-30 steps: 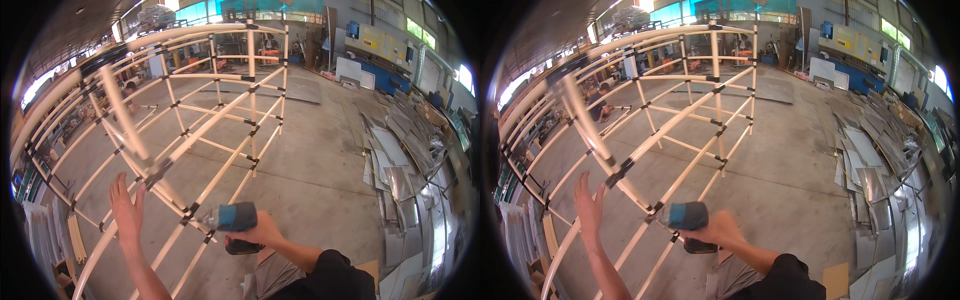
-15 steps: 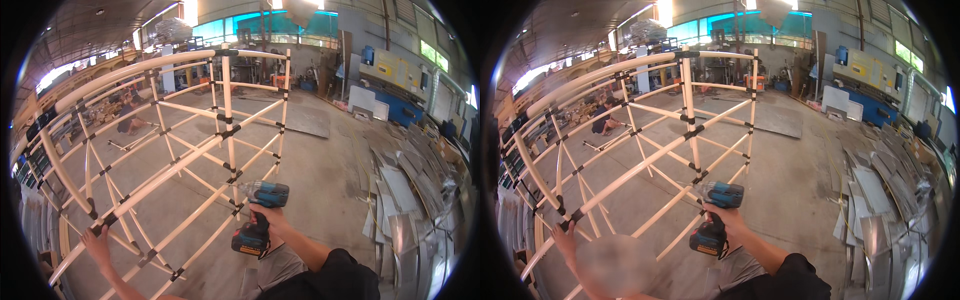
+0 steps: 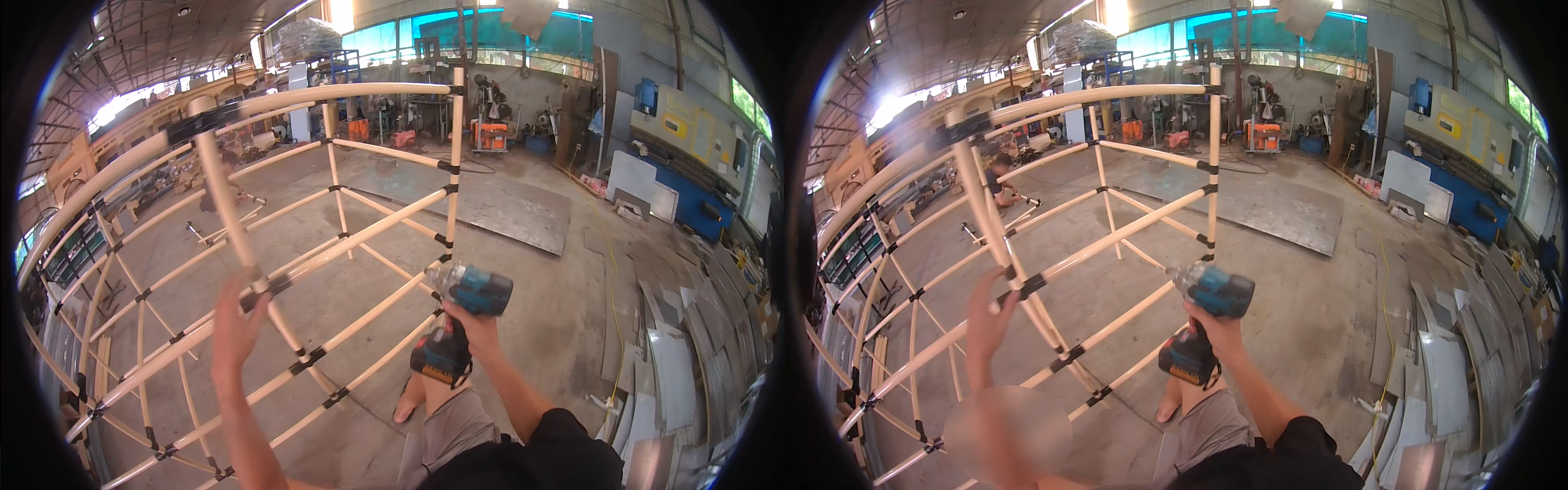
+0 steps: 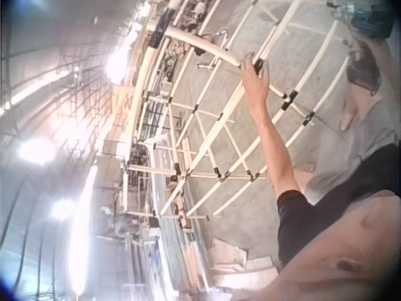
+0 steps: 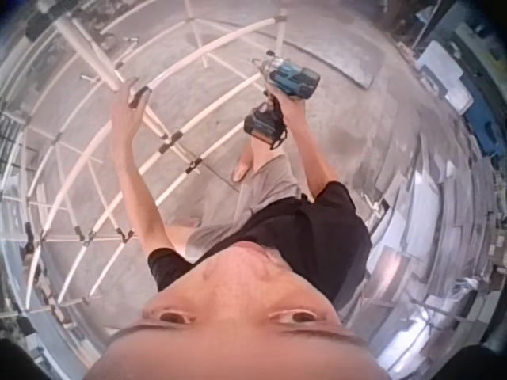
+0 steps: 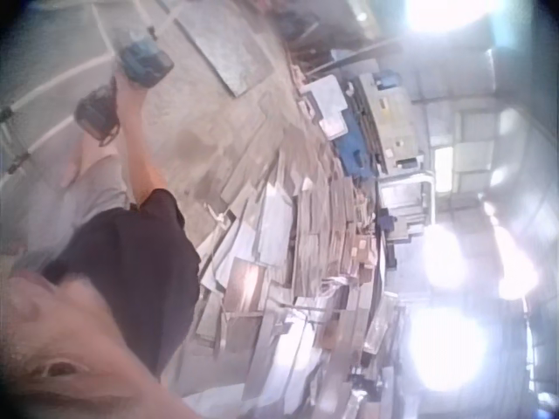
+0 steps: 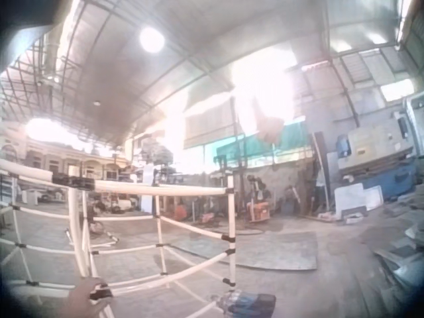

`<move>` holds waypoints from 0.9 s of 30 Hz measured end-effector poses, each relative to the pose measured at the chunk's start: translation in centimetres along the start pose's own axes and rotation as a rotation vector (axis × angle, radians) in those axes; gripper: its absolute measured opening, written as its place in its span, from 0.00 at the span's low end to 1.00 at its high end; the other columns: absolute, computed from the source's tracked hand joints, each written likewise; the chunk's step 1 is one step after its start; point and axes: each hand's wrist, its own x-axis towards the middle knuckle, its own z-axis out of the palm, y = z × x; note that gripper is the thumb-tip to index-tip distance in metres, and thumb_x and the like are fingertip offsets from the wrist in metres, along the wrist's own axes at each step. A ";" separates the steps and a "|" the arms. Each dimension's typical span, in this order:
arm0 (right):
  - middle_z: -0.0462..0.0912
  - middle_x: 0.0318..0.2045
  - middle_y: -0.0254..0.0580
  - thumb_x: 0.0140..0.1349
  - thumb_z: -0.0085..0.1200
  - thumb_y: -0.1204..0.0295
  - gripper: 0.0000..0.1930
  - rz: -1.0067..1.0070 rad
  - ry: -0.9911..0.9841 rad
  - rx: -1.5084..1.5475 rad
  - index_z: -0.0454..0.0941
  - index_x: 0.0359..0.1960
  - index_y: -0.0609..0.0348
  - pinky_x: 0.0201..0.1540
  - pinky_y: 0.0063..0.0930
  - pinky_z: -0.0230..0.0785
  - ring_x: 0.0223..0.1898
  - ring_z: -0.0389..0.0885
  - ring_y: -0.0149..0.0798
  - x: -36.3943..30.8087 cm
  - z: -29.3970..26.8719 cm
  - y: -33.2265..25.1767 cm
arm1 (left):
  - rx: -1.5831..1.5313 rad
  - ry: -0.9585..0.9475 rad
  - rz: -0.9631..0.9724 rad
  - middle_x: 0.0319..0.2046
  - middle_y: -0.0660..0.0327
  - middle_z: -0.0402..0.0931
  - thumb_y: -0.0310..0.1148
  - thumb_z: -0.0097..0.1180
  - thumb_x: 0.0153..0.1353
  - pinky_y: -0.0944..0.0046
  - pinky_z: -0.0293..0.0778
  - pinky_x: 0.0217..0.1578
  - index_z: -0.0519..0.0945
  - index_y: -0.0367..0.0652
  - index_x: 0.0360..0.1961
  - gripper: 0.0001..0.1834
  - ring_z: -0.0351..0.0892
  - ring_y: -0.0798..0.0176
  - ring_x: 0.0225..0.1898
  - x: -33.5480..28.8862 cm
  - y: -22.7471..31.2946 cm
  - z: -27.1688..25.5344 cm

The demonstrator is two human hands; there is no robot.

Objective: The person uses a drill to secure black plastic connectors onto a tan pipe structure, picking up additional pipes from a nearby stack to expand the frame.

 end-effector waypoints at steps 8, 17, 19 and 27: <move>0.75 0.20 0.27 0.58 0.65 0.70 0.10 -0.424 -0.001 -0.272 0.76 0.26 0.57 0.24 0.21 0.66 0.21 0.71 0.23 24.7 -9.5 -8.9 | 0.486 0.095 0.278 0.55 0.48 0.73 0.50 0.61 0.58 0.44 0.61 0.61 0.74 0.40 0.54 0.29 0.73 0.44 0.55 9.9 -3.4 25.8; 0.83 0.27 0.30 0.56 0.67 0.70 0.10 -0.817 -0.172 -0.410 0.81 0.34 0.61 0.23 0.19 0.69 0.22 0.75 0.21 45.4 -16.5 -13.4 | 0.726 0.166 -0.281 0.30 0.53 0.81 0.64 0.55 0.57 0.47 0.64 0.52 0.83 0.41 0.34 0.32 0.77 0.47 0.41 16.3 1.3 35.8; 0.83 0.28 0.30 0.55 0.68 0.71 0.10 -0.800 -0.269 -0.397 0.82 0.35 0.61 0.23 0.19 0.68 0.22 0.76 0.21 47.7 -17.3 -13.6 | 0.736 0.207 -0.270 0.27 0.53 0.79 0.63 0.56 0.57 0.48 0.65 0.50 0.82 0.40 0.30 0.31 0.76 0.47 0.38 15.9 2.5 35.4; 0.82 0.25 0.31 0.56 0.67 0.70 0.08 -0.645 -0.453 -0.217 0.82 0.32 0.60 0.22 0.21 0.69 0.22 0.76 0.23 56.3 -20.3 -14.2 | 0.792 0.268 -0.530 0.44 0.45 0.78 0.54 0.55 0.60 0.51 0.60 0.59 0.83 0.35 0.40 0.28 0.71 0.44 0.52 17.5 6.6 38.4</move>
